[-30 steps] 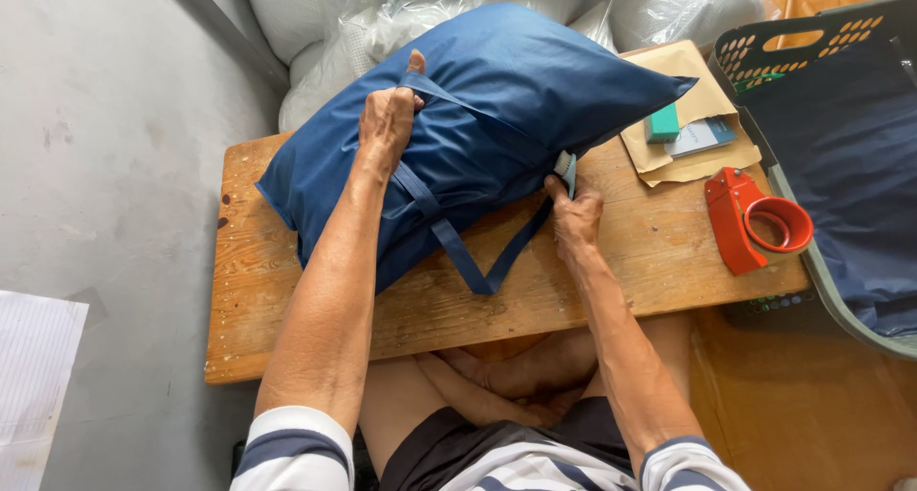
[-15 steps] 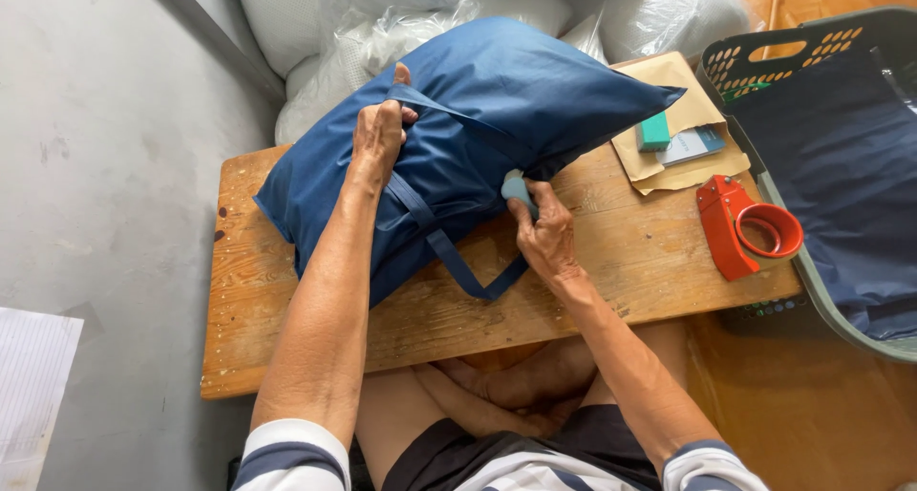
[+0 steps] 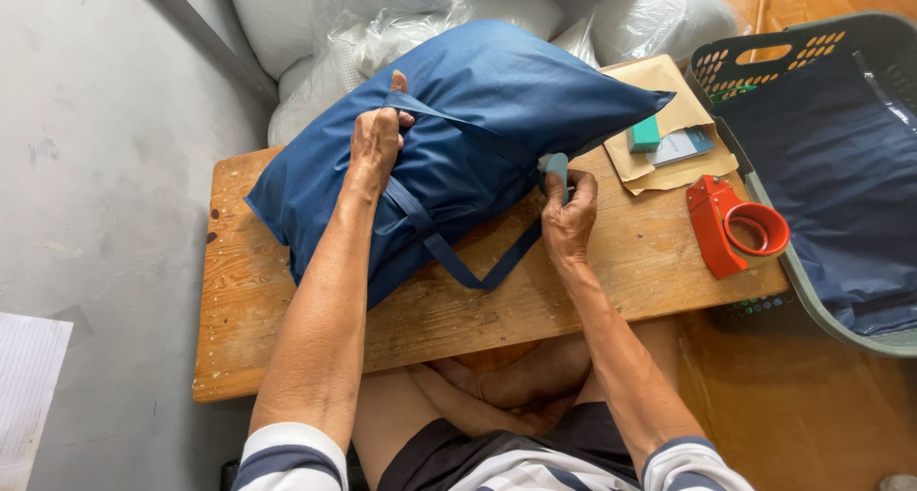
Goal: Using a lint roller to remove debris from a blue fabric bag and a packaged pillow.
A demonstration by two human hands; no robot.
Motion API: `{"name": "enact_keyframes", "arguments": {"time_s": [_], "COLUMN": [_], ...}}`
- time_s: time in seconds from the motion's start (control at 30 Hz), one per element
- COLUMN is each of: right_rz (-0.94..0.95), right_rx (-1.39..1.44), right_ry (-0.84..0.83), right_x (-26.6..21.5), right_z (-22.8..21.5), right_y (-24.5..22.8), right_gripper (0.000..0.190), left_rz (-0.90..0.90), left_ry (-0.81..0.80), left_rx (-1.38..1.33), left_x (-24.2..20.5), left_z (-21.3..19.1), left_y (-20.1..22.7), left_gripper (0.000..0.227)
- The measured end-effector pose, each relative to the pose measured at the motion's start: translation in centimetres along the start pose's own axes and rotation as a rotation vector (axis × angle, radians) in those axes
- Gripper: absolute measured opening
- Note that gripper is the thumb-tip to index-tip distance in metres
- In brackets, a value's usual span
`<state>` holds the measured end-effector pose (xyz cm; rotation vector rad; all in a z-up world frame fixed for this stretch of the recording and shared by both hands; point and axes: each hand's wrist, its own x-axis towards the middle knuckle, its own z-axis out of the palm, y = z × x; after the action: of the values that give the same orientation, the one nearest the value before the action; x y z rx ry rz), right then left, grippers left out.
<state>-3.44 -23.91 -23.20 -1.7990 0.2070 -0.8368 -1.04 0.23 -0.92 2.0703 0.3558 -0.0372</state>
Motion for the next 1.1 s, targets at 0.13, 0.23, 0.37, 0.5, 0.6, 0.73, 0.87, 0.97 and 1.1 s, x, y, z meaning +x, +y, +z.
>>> {"name": "enact_keyframes", "arguments": {"time_s": [0.13, 0.23, 0.37, 0.5, 0.6, 0.73, 0.87, 0.97, 1.1], "right_rz": [0.310, 0.300, 0.322, 0.351, 0.351, 0.290, 0.328, 0.310, 0.365], "right_rx": [0.071, 0.097, 0.081, 0.112, 0.151, 0.111, 0.064, 0.044, -0.042], "right_ry": [-0.178, -0.163, -0.202, -0.245, -0.352, -0.545, -0.727, -0.613, -0.445], "right_x": [-2.6, -4.1, -4.3, -3.9, -4.5, -8.5, -11.7, -11.6, -9.5], "right_z": [0.3, 0.1, -0.6, -2.4, -6.3, -9.7, -11.6, -10.9, -9.9], "right_y": [0.0, -2.2, -2.9, -3.7, -5.8, -8.4, -12.4, -14.4, -16.7], "right_gripper": [0.038, 0.034, 0.014, 0.008, 0.006, 0.008, 0.018, 0.031, 0.043], "left_rz": [-0.003, 0.016, 0.065, 0.015, -0.001, -0.070, -0.090, -0.103, -0.178], "left_ry": [0.008, 0.002, 0.015, -0.002, -0.020, -0.016, -0.023, -0.011, -0.043], "left_rx": [0.049, 0.010, 0.102, 0.106, 0.008, -0.179, -0.271, -0.318, -0.392], "left_x": [0.9, 0.9, 2.4, 1.1, 3.0, 0.9, -0.8, 0.5, -0.8], "left_z": [0.2, 0.6, 1.0, -0.2, -0.1, -1.0, -1.9, -2.4, -2.9], "left_y": [-0.9, -1.1, -3.0, -2.6, -5.1, -4.6, -4.7, -5.6, -4.1], "left_gripper": [0.044, 0.061, 0.044, 0.041, 0.040, 0.039, 0.041, 0.043, 0.057]}}
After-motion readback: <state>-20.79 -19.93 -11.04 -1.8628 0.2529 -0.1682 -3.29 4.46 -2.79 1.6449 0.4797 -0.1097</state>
